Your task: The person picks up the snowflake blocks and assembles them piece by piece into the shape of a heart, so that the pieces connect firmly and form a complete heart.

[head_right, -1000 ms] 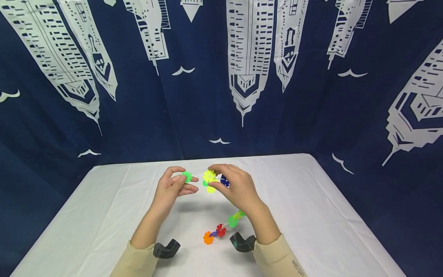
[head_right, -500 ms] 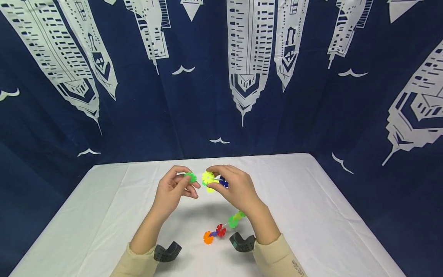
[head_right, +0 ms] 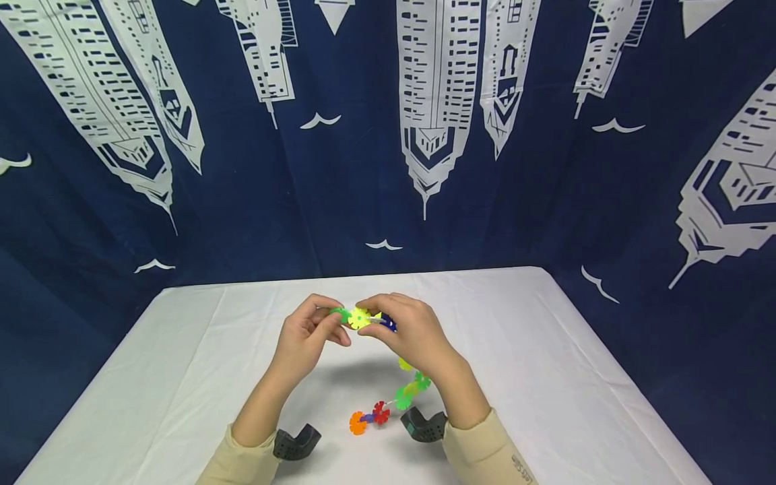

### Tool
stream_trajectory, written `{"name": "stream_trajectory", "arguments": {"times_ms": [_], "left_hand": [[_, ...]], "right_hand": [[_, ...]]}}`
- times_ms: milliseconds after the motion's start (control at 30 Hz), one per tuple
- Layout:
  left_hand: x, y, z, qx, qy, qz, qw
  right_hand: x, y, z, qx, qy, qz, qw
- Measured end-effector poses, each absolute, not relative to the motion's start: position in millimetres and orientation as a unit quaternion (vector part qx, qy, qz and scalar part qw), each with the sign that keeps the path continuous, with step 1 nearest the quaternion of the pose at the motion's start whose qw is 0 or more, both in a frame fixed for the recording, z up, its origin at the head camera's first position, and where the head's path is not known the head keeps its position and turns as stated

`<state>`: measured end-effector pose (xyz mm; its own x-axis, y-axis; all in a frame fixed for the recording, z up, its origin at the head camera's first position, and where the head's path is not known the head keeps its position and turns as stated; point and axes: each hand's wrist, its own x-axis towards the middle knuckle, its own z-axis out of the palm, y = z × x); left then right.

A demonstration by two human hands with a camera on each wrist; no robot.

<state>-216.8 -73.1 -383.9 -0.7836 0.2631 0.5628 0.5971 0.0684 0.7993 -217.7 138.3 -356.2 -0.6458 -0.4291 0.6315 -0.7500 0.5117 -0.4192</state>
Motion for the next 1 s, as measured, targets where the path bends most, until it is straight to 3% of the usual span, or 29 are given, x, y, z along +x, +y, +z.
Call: {"name": "stream_trajectory", "arguments": {"times_ms": [567,800,1000], "left_hand": [[-215.9,-69.2,-385.5,-0.344,-0.716,-0.566,0.218],[-217.1,-67.1,-386.8,-0.345,-0.708,-0.577,0.216],[-219.4,-66.2,-391.3,-0.327,-0.697,-0.611,0.186]], "right_hand": [[-216.5,136.4,-356.8,0.369,-0.825,0.373,0.208],[-217.4,137.1,-355.5,0.355,-0.834,0.374,0.195],[-220.6,139.4,-357.5,0.347,-0.842,0.368,0.185]]}}
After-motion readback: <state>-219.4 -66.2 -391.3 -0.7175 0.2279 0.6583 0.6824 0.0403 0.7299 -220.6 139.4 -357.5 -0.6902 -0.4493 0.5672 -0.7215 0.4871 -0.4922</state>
